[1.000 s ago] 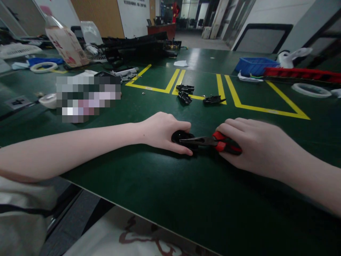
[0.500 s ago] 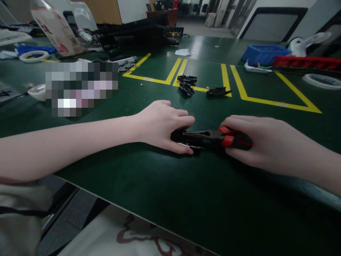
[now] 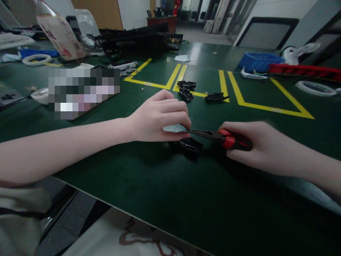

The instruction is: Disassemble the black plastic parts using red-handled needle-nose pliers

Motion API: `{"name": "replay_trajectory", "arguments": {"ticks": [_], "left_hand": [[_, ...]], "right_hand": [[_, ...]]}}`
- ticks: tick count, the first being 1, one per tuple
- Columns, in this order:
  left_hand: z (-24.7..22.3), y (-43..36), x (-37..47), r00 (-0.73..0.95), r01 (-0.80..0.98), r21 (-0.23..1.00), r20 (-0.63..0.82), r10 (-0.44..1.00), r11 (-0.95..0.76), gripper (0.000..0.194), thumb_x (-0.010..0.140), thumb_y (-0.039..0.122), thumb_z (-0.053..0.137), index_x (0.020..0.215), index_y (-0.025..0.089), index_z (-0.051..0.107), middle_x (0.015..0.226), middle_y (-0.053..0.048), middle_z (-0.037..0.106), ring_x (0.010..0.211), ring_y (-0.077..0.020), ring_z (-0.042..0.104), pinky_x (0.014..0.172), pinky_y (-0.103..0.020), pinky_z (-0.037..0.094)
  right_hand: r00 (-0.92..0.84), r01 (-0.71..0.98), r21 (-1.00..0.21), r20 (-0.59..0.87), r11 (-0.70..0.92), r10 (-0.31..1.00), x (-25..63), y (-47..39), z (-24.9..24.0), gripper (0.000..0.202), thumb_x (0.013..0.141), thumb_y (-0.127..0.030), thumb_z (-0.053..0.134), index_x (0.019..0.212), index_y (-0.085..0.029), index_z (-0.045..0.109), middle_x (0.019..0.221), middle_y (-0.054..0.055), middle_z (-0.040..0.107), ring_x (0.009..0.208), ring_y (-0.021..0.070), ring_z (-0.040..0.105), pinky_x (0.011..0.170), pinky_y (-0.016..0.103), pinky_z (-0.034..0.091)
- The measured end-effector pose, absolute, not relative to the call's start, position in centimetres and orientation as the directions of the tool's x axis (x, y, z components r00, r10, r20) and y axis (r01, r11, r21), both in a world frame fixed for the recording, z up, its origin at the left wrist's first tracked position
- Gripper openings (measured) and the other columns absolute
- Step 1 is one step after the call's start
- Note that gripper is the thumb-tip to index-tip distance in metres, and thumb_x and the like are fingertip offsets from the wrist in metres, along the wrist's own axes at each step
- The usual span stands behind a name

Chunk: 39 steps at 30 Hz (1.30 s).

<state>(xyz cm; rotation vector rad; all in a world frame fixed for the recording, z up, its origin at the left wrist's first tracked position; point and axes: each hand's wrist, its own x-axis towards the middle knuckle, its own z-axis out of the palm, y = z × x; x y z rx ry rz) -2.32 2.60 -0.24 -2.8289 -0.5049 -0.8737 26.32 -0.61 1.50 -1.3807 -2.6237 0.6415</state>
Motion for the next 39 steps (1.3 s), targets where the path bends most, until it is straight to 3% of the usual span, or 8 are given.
{"name": "replay_trajectory", "arguments": {"ticks": [10, 22, 27, 32, 36, 39], "left_hand": [[-0.6, 3.3, -2.9, 0.809, 0.310, -0.181, 0.566, 0.159, -0.933, 0.026, 0.100, 0.040, 0.050, 0.101, 0.029, 0.073, 0.095, 0.001, 0.076, 0.079, -0.0135, 0.067, 0.081, -0.034, 0.048], [0.4, 3.1, -3.0, 0.878, 0.293, -0.079, 0.417, 0.235, -0.953, 0.028, 0.100, 0.041, 0.049, 0.102, 0.031, 0.075, 0.101, 0.000, 0.078, 0.079, -0.0145, 0.070, 0.087, -0.037, 0.050], [0.8, 3.1, -2.7, 0.925, 0.264, -0.122, 0.312, 0.216, -0.957, 0.036, 0.102, 0.042, 0.043, 0.099, 0.028, 0.077, 0.101, -0.001, 0.078, 0.073, -0.0152, 0.068, 0.081, -0.037, 0.051], [0.7, 3.2, -3.0, 0.933, 0.241, -0.137, 0.307, 0.190, -0.961, 0.035, 0.103, 0.040, 0.043, 0.102, 0.029, 0.076, 0.100, -0.002, 0.077, 0.073, -0.0160, 0.067, 0.079, -0.037, 0.050], [0.5, 3.3, -3.1, 0.917, 0.178, -0.154, 0.385, 0.107, -0.972, 0.031, 0.102, 0.036, 0.045, 0.100, 0.028, 0.075, 0.097, -0.002, 0.077, 0.071, -0.0149, 0.066, 0.074, -0.034, 0.049], [0.6, 3.1, -3.0, 0.915, 0.203, -0.096, 0.373, 0.154, -0.975, 0.031, 0.101, 0.037, 0.046, 0.096, 0.029, 0.075, 0.097, -0.002, 0.076, 0.072, -0.0150, 0.066, 0.075, -0.034, 0.049]], "right_hand": [[-0.571, 0.764, -0.426, -0.095, 0.485, 0.815, 26.0, -0.9, 1.6, 0.016, 0.081, -0.036, 0.059, 0.088, -0.021, 0.059, 0.073, 0.001, 0.063, 0.057, 0.0162, 0.056, 0.049, 0.028, 0.042], [-0.583, 0.771, -0.376, -0.089, 0.515, 0.808, 25.7, -1.1, 1.8, 0.014, 0.079, -0.036, 0.059, 0.081, -0.022, 0.057, 0.068, 0.001, 0.061, 0.053, 0.0160, 0.054, 0.046, 0.028, 0.041], [-0.604, 0.758, -0.347, -0.057, 0.552, 0.795, 25.6, -1.3, 1.7, 0.013, 0.077, -0.035, 0.060, 0.076, -0.022, 0.056, 0.065, 0.001, 0.060, 0.050, 0.0152, 0.052, 0.043, 0.027, 0.040], [-0.593, 0.764, -0.393, -0.113, 0.512, 0.797, 25.8, -1.1, 1.8, 0.016, 0.079, -0.038, 0.061, 0.083, -0.022, 0.060, 0.069, 0.001, 0.062, 0.052, 0.0155, 0.054, 0.044, 0.028, 0.043], [-0.582, 0.768, -0.415, -0.133, 0.488, 0.802, 25.8, -1.2, 2.1, 0.017, 0.079, -0.039, 0.062, 0.082, -0.022, 0.061, 0.069, 0.001, 0.062, 0.054, 0.0152, 0.055, 0.046, 0.028, 0.043], [-0.576, 0.772, -0.415, -0.135, 0.482, 0.806, 25.8, -1.3, 2.1, 0.015, 0.080, -0.037, 0.063, 0.082, -0.022, 0.060, 0.070, 0.000, 0.062, 0.055, 0.0152, 0.055, 0.047, 0.028, 0.043]]}}
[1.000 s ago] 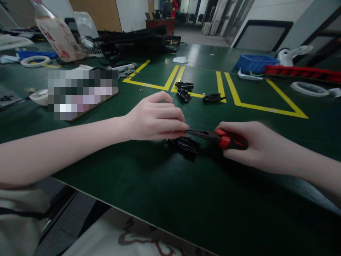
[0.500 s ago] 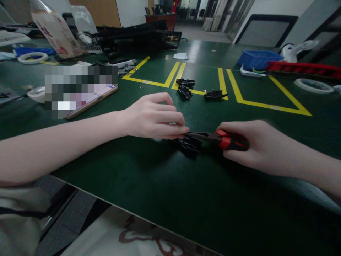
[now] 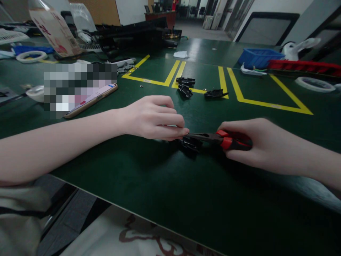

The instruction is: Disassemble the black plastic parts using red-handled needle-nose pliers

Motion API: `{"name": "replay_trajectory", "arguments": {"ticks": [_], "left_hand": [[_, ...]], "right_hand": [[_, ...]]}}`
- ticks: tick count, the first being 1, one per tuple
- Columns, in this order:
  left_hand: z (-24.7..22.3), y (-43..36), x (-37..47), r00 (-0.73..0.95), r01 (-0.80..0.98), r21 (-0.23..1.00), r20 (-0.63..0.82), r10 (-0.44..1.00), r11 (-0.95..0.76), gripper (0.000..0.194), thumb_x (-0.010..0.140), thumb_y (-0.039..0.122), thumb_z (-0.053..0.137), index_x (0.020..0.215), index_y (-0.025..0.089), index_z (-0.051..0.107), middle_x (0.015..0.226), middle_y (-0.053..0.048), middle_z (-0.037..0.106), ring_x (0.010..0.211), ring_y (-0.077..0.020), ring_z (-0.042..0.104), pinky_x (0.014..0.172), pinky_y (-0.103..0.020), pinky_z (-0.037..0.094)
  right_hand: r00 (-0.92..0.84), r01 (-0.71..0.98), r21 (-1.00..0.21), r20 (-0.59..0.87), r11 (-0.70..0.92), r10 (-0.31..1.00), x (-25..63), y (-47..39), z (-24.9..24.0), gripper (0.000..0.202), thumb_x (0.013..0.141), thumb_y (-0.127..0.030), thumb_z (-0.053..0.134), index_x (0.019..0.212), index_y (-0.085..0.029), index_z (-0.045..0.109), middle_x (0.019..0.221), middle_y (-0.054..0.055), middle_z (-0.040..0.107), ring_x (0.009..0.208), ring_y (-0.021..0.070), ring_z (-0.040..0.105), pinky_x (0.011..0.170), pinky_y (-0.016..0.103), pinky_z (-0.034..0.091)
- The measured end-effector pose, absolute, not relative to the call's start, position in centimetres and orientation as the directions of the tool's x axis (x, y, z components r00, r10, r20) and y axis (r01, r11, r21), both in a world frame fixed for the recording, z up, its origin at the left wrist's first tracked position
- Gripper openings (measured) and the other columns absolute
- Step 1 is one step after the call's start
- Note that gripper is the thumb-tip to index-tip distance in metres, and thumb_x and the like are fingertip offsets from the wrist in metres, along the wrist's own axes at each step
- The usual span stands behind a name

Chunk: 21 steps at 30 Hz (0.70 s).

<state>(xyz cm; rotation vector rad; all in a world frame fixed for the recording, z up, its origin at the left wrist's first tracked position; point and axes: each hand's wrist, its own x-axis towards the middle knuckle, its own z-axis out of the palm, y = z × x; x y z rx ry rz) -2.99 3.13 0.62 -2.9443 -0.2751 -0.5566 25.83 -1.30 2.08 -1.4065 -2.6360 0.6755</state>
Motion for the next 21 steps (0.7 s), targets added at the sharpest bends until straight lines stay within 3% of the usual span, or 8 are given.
{"name": "replay_trajectory", "arguments": {"ticks": [5, 9, 16, 21], "left_hand": [[1.14, 2.81, -2.76, 0.922, 0.279, -0.023, 0.287, 0.261, -0.960, 0.033, 0.100, 0.041, 0.045, 0.096, 0.029, 0.076, 0.098, -0.002, 0.076, 0.074, -0.0166, 0.066, 0.077, -0.036, 0.050], [1.03, 2.87, -2.96, 0.910, 0.221, -0.050, 0.370, 0.187, -0.974, 0.027, 0.099, 0.038, 0.050, 0.095, 0.029, 0.075, 0.097, -0.001, 0.076, 0.073, -0.0152, 0.066, 0.076, -0.034, 0.048], [0.48, 3.11, -3.15, 0.922, 0.116, -0.334, 0.386, -0.024, -0.935, 0.026, 0.103, 0.030, 0.046, 0.096, 0.027, 0.071, 0.091, 0.001, 0.073, 0.068, -0.0104, 0.063, 0.073, -0.030, 0.046], [0.40, 3.18, -3.15, 0.893, 0.050, -0.425, 0.424, -0.150, -0.904, 0.022, 0.102, 0.025, 0.049, 0.093, 0.024, 0.070, 0.090, 0.000, 0.073, 0.069, -0.0101, 0.063, 0.072, -0.029, 0.046]], "right_hand": [[-0.623, 0.732, -0.438, -0.119, 0.522, 0.773, 26.02, -0.94, 1.84, 0.013, 0.078, -0.035, 0.062, 0.079, -0.022, 0.060, 0.066, 0.000, 0.061, 0.050, 0.0147, 0.053, 0.042, 0.027, 0.041], [-0.606, 0.747, -0.443, -0.145, 0.497, 0.782, 26.21, -0.82, 1.84, 0.016, 0.078, -0.038, 0.063, 0.081, -0.022, 0.061, 0.067, 0.000, 0.062, 0.051, 0.0149, 0.053, 0.044, 0.027, 0.042], [-0.580, 0.785, -0.400, -0.209, 0.472, 0.788, 25.76, -1.00, 2.24, 0.022, 0.077, -0.041, 0.061, 0.083, -0.021, 0.060, 0.068, 0.001, 0.061, 0.054, 0.0149, 0.053, 0.048, 0.028, 0.041], [-0.575, 0.791, -0.407, -0.238, 0.457, 0.783, 25.76, -1.08, 2.51, 0.025, 0.080, -0.044, 0.061, 0.088, -0.020, 0.061, 0.071, 0.001, 0.062, 0.056, 0.0149, 0.053, 0.050, 0.028, 0.041]]}}
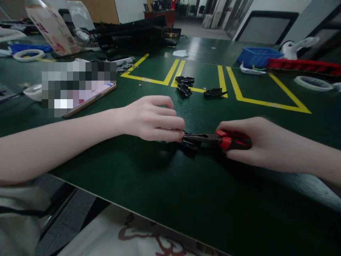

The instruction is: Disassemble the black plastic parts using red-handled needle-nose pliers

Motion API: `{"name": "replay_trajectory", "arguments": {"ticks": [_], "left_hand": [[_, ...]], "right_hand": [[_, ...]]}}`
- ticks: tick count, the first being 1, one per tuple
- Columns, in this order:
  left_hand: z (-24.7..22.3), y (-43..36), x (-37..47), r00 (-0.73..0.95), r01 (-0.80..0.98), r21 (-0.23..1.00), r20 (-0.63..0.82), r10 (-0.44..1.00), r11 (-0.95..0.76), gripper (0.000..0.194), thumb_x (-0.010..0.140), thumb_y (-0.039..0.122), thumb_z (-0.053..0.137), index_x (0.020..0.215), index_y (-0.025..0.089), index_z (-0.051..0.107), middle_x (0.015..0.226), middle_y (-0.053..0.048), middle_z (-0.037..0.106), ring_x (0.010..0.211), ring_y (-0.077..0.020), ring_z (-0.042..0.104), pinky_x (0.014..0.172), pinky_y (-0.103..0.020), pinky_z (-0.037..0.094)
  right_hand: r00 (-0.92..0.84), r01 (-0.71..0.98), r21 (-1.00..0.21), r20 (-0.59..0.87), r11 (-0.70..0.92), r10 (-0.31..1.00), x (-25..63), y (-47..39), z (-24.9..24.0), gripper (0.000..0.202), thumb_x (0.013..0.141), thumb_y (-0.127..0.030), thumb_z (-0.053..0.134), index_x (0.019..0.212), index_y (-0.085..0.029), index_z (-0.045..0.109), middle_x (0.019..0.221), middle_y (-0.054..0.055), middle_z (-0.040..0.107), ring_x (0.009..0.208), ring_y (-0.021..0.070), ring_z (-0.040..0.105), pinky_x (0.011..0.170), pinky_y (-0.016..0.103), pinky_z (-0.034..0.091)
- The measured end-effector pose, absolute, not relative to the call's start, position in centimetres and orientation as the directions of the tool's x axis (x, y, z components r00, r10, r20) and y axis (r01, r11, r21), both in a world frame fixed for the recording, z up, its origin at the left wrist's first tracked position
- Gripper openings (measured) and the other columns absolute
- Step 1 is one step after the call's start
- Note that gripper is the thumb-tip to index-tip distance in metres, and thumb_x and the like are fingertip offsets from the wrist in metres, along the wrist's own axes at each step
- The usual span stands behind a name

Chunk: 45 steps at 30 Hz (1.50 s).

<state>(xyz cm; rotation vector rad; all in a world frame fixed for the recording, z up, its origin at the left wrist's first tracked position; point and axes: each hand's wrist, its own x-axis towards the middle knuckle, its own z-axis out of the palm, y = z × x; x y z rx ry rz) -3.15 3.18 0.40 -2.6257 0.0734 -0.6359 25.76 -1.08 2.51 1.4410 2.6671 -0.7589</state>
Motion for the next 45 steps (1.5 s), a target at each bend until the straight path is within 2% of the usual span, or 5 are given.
{"name": "replay_trajectory", "arguments": {"ticks": [11, 17, 23, 30, 45], "left_hand": [[0.7, 2.8, -3.1, 0.920, 0.056, -0.417, 0.374, -0.115, -0.907, 0.032, 0.104, 0.025, 0.044, 0.086, 0.024, 0.071, 0.087, 0.002, 0.074, 0.066, -0.0097, 0.063, 0.070, -0.028, 0.045], [0.5, 3.3, -3.2, 0.939, 0.138, -0.216, 0.339, 0.058, -0.967, 0.028, 0.101, 0.043, 0.048, 0.100, 0.026, 0.070, 0.099, -0.001, 0.072, 0.079, -0.0135, 0.066, 0.074, -0.030, 0.044], [-0.1, 3.9, -2.8, 0.948, 0.218, 0.033, 0.231, 0.219, -0.975, 0.075, 0.083, 0.071, 0.062, 0.134, 0.017, 0.056, 0.124, -0.014, 0.064, 0.106, -0.0260, 0.063, 0.087, -0.033, 0.044], [-0.3, 3.2, -2.2, 0.945, 0.248, 0.208, 0.165, 0.284, -0.946, 0.035, 0.092, 0.047, 0.062, 0.111, 0.018, 0.063, 0.107, -0.007, 0.063, 0.092, -0.0188, 0.062, 0.072, -0.026, 0.045], [-0.4, 2.7, -1.8, 0.916, 0.351, 0.158, 0.146, 0.373, -0.923, 0.041, 0.086, 0.058, 0.062, 0.097, 0.018, 0.058, 0.086, -0.003, 0.064, 0.074, -0.0176, 0.061, 0.059, -0.026, 0.036]], "right_hand": [[-0.576, 0.789, -0.383, -0.193, 0.480, 0.794, 25.5, -1.7, 2.4, 0.018, 0.081, -0.039, 0.058, 0.082, -0.021, 0.058, 0.072, 0.001, 0.061, 0.058, 0.0150, 0.053, 0.052, 0.028, 0.040], [-0.571, 0.803, -0.333, -0.191, 0.494, 0.799, 25.4, -1.5, 2.2, 0.021, 0.080, -0.042, 0.058, 0.080, -0.022, 0.057, 0.070, 0.001, 0.061, 0.056, 0.0158, 0.053, 0.050, 0.029, 0.039], [-0.561, 0.809, -0.313, -0.157, 0.498, 0.813, 25.3, -1.7, 2.2, 0.017, 0.078, -0.038, 0.059, 0.079, -0.021, 0.058, 0.069, 0.002, 0.060, 0.055, 0.0158, 0.053, 0.049, 0.028, 0.039], [-0.554, 0.817, -0.293, -0.161, 0.497, 0.816, 25.6, -1.5, 2.0, 0.021, 0.075, -0.044, 0.057, 0.077, -0.023, 0.059, 0.066, 0.002, 0.060, 0.050, 0.0159, 0.053, 0.044, 0.029, 0.041], [-0.639, 0.769, -0.031, 0.009, 0.639, 0.769, 26.1, -2.0, 2.7, 0.028, 0.079, -0.049, 0.052, 0.080, -0.023, 0.062, 0.067, 0.004, 0.061, 0.050, 0.0168, 0.052, 0.044, 0.030, 0.038]]}}
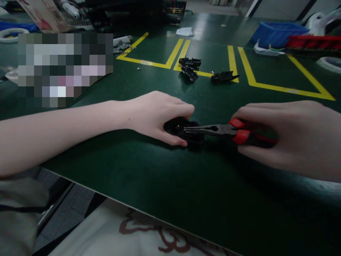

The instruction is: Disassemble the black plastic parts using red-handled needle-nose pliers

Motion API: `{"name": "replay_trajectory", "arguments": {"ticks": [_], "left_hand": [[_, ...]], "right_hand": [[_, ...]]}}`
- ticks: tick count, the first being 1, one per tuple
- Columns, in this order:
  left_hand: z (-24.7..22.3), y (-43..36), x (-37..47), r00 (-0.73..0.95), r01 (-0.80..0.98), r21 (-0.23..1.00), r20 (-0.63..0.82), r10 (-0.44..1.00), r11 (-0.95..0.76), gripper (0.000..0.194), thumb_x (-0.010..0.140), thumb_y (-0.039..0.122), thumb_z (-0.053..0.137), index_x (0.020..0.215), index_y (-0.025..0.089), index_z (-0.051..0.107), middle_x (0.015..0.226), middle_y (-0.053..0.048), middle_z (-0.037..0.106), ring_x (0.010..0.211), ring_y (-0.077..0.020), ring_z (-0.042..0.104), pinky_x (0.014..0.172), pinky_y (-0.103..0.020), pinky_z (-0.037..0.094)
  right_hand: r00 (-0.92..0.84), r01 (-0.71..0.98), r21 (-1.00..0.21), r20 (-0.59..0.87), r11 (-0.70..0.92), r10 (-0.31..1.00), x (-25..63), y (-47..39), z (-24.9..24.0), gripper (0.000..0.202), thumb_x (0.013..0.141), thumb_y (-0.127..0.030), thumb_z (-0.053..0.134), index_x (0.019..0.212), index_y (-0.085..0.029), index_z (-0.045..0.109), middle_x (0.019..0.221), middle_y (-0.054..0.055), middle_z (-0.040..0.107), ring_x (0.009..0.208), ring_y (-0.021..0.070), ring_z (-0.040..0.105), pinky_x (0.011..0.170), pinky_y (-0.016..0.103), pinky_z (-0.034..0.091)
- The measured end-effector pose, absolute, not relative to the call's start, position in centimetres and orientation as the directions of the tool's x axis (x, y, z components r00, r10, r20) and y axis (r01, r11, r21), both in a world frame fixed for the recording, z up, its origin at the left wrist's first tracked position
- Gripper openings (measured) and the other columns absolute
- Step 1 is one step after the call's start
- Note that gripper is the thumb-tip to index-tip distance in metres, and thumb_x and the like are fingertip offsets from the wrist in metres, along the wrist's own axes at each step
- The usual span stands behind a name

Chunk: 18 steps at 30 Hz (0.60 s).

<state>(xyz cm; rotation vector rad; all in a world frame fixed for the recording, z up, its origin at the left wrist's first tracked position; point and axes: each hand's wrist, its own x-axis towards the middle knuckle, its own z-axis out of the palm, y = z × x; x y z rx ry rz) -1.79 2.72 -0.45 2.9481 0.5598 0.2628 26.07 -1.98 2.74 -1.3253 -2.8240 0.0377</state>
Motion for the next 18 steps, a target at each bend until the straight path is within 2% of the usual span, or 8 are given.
{"name": "replay_trajectory", "arguments": {"ticks": [4, 18], "left_hand": [[-0.36, 2.80, -1.70, 0.934, 0.312, 0.118, 0.142, 0.327, -0.943, 0.040, 0.087, 0.058, 0.060, 0.089, 0.018, 0.059, 0.083, -0.003, 0.064, 0.074, -0.0182, 0.061, 0.061, -0.028, 0.037], [-0.38, 2.82, -1.53, 0.944, 0.284, 0.077, 0.150, 0.293, -0.956, 0.042, 0.089, 0.059, 0.056, 0.084, 0.018, 0.059, 0.080, -0.002, 0.062, 0.071, -0.0176, 0.060, 0.060, -0.028, 0.036]], "right_hand": [[-0.641, 0.767, -0.015, 0.025, 0.641, 0.767, 25.75, -2.12, 2.40, 0.029, 0.078, -0.050, 0.051, 0.080, -0.023, 0.061, 0.069, 0.005, 0.061, 0.051, 0.0173, 0.052, 0.044, 0.030, 0.037], [-0.625, 0.779, -0.091, -0.025, 0.621, 0.780, 25.53, -2.32, 2.46, 0.030, 0.078, -0.051, 0.051, 0.079, -0.023, 0.062, 0.066, 0.005, 0.061, 0.049, 0.0170, 0.052, 0.043, 0.030, 0.038]]}}
